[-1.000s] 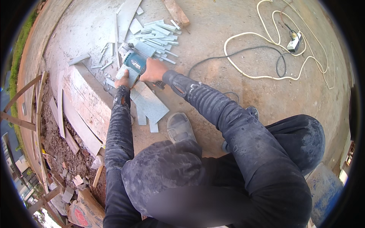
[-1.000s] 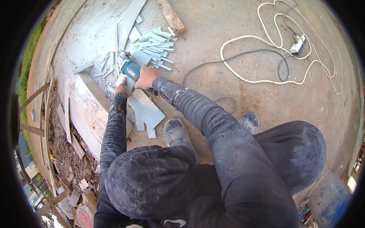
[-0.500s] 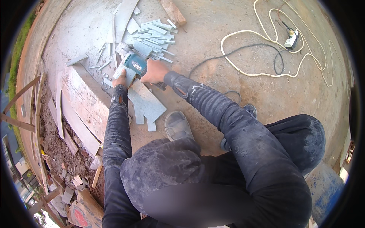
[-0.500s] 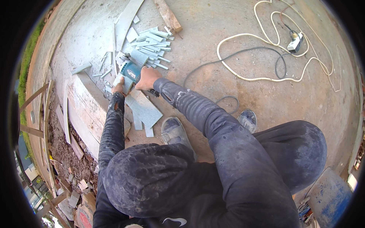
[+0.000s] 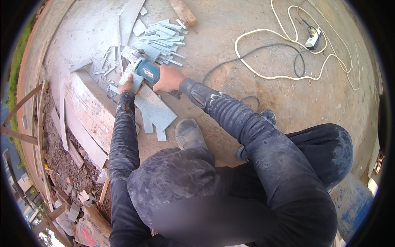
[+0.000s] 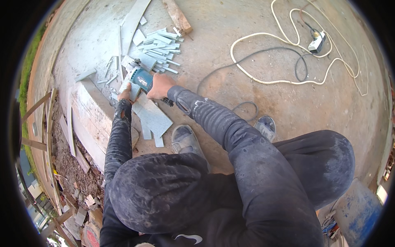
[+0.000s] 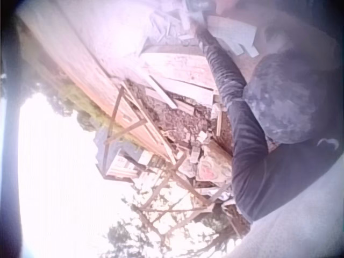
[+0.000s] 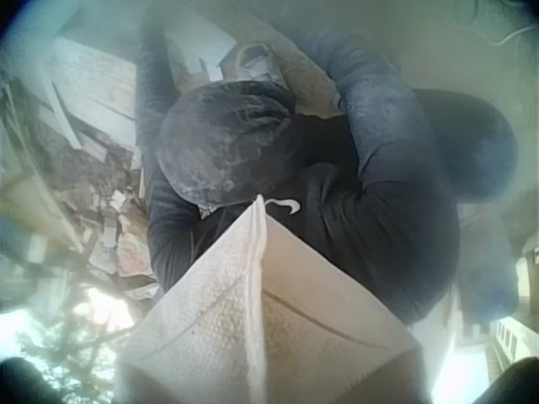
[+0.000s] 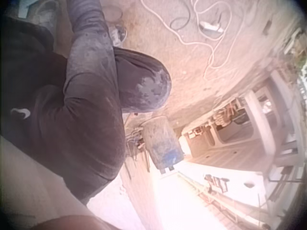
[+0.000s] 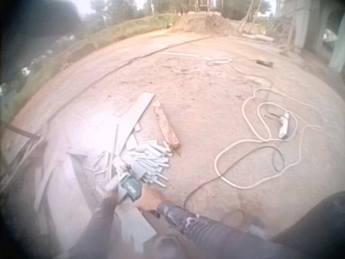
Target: The person uses an angle grinder to cut and shape small rectangular tiles while working on a dirt floor.
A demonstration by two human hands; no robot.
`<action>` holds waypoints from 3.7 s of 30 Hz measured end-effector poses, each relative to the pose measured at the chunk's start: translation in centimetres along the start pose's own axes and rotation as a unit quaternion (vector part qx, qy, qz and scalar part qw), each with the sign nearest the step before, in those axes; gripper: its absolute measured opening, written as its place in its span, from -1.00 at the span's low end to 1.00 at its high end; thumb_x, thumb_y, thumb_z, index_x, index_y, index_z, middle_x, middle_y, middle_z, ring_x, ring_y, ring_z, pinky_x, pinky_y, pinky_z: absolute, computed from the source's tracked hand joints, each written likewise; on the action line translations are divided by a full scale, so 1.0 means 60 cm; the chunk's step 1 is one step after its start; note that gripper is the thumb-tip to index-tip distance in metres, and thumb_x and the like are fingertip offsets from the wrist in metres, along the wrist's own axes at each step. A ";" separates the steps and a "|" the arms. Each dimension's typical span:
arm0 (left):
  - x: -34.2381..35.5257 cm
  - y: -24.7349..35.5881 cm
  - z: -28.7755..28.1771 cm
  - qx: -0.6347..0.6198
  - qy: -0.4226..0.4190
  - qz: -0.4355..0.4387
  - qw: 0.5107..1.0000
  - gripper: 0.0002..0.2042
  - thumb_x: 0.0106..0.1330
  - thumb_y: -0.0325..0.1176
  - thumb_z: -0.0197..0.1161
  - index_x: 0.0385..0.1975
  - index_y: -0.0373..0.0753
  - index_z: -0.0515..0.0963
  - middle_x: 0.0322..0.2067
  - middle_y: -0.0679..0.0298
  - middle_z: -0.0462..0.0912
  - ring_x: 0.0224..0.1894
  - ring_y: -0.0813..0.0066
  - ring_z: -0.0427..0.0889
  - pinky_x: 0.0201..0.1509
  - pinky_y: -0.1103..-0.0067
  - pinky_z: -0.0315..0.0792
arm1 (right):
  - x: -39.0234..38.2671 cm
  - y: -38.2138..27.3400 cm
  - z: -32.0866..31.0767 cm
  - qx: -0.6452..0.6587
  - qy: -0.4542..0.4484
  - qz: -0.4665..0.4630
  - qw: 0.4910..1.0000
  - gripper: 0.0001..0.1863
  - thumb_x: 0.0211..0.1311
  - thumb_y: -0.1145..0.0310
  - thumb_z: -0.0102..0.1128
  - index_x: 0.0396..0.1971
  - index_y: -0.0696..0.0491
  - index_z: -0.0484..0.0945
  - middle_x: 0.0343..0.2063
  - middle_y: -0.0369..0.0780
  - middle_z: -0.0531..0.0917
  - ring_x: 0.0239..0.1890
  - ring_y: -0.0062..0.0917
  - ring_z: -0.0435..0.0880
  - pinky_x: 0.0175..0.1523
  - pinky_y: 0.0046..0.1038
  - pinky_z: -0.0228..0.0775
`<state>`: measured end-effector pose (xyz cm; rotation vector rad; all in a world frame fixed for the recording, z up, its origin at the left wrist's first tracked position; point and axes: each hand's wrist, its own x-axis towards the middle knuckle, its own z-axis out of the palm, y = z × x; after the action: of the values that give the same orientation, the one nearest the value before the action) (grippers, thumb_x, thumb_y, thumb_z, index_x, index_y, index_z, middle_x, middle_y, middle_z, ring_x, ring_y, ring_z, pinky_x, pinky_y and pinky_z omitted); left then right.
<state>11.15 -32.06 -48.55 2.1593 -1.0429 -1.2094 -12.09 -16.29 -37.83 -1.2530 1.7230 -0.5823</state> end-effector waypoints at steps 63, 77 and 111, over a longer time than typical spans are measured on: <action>-0.030 0.028 -0.009 -0.023 -0.017 -0.026 0.999 -0.46 0.18 -0.07 0.47 0.00 -0.34 0.51 -0.21 0.08 0.69 -0.29 0.16 0.71 -0.42 0.22 0.57 | -0.019 0.033 -0.012 0.019 -0.033 -0.007 0.999 -0.30 -0.27 0.12 0.41 -0.12 0.29 0.46 -0.23 0.11 0.66 -0.15 -0.05 0.68 -0.03 -0.25 0.51; -0.047 0.039 -0.021 -0.018 -0.013 -0.027 0.999 -0.49 0.19 -0.08 0.47 -0.02 -0.31 0.53 -0.23 0.12 0.68 -0.27 0.18 0.70 -0.37 0.25 0.59 | 0.016 -0.004 -0.018 0.015 -0.049 -0.012 0.999 -0.30 -0.30 0.16 0.39 -0.12 0.32 0.46 -0.21 0.12 0.66 -0.13 -0.06 0.68 -0.02 -0.26 0.52; -0.049 0.041 -0.012 -0.038 0.031 -0.051 0.997 -0.41 0.11 -0.06 0.52 -0.04 -0.40 0.50 -0.22 0.05 0.67 -0.34 0.17 0.71 -0.44 0.25 0.61 | 0.112 -0.072 -0.016 -0.052 -0.062 0.007 0.997 -0.35 -0.28 0.02 0.47 -0.20 0.22 0.69 -0.18 0.05 0.71 -0.08 -0.18 0.72 0.03 -0.34 0.55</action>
<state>9.83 -31.23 -44.96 2.1995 -0.8547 -1.1995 -11.36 -24.22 -36.58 -1.3217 1.6742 -0.4017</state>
